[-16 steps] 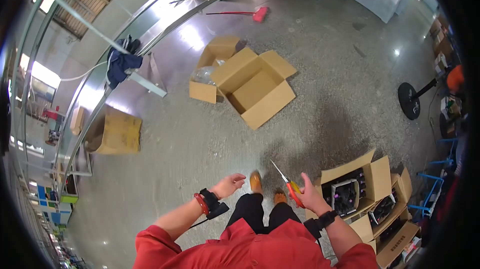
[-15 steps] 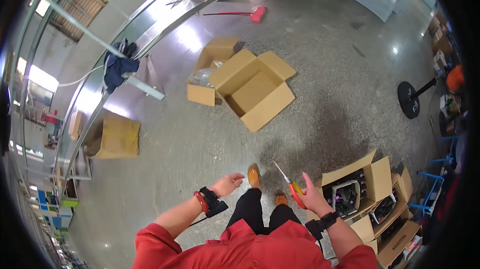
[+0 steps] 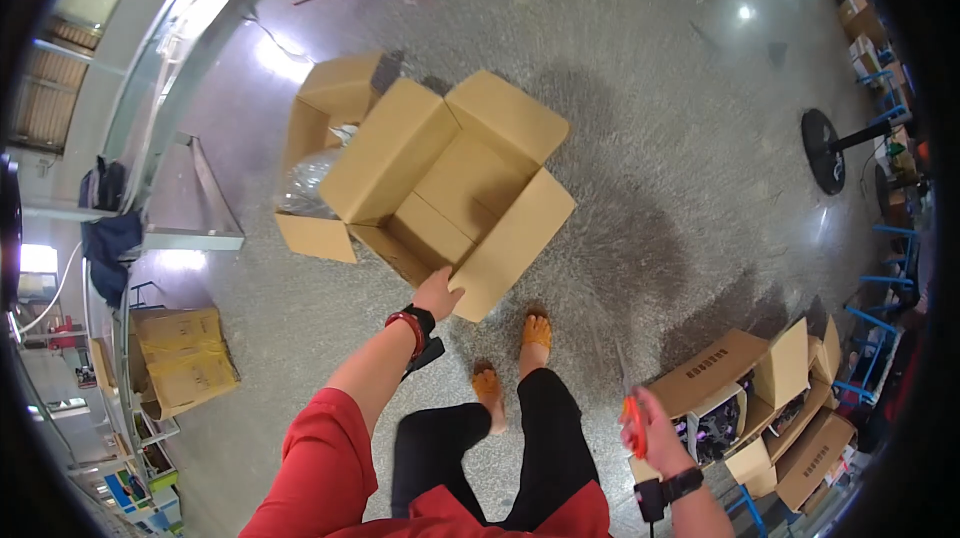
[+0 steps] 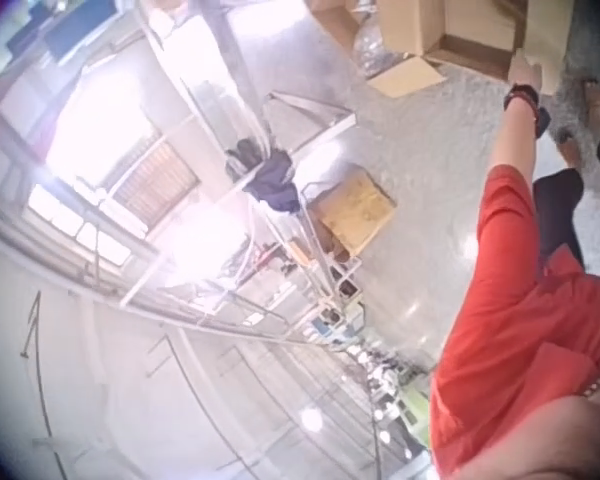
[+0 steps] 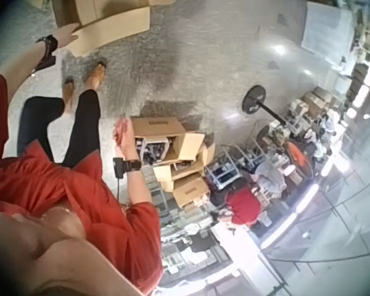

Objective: Insert plastic stays into shoes on a conveyor belt and then cut up cardboard boxes.

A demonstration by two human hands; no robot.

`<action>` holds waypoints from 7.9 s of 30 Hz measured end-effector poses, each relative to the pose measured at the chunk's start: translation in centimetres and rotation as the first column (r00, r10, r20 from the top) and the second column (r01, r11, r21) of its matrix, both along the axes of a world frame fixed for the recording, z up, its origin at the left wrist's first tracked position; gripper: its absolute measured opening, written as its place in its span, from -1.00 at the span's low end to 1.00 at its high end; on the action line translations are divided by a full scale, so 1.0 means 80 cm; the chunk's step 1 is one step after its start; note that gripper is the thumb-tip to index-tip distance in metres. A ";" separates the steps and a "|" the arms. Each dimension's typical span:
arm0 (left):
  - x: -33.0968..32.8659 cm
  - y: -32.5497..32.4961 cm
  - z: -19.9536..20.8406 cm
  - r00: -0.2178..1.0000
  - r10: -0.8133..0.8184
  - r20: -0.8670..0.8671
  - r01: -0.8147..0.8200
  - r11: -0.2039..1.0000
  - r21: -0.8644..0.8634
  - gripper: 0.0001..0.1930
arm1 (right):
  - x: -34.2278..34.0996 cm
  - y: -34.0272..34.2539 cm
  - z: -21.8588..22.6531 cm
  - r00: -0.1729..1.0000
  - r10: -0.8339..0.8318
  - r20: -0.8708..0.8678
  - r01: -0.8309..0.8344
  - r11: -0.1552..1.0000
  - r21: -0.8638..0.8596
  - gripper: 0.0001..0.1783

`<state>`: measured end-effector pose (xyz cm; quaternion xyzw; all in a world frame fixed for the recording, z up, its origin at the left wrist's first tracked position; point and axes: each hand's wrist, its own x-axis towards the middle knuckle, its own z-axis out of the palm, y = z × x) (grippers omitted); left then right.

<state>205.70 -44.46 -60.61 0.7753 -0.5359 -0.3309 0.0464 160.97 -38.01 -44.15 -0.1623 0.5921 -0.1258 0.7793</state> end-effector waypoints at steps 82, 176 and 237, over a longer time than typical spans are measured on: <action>0.138 -0.062 -0.177 0.938 -0.205 0.281 0.289 0.909 -0.302 0.00 | 0.404 -0.255 -0.202 0.576 0.720 -0.387 -0.775 0.631 0.021 -0.62; 0.112 -0.135 0.113 -0.269 -0.654 0.707 0.928 -0.372 0.009 -0.91 | 0.163 -0.296 -0.374 0.504 -0.281 -0.817 -0.675 0.463 -0.575 -0.51; -0.101 -0.123 -0.137 0.796 -0.580 0.174 0.598 0.709 -0.373 -0.59 | 0.247 -0.372 -0.336 0.685 0.365 -0.630 -0.646 -0.094 -0.757 -0.63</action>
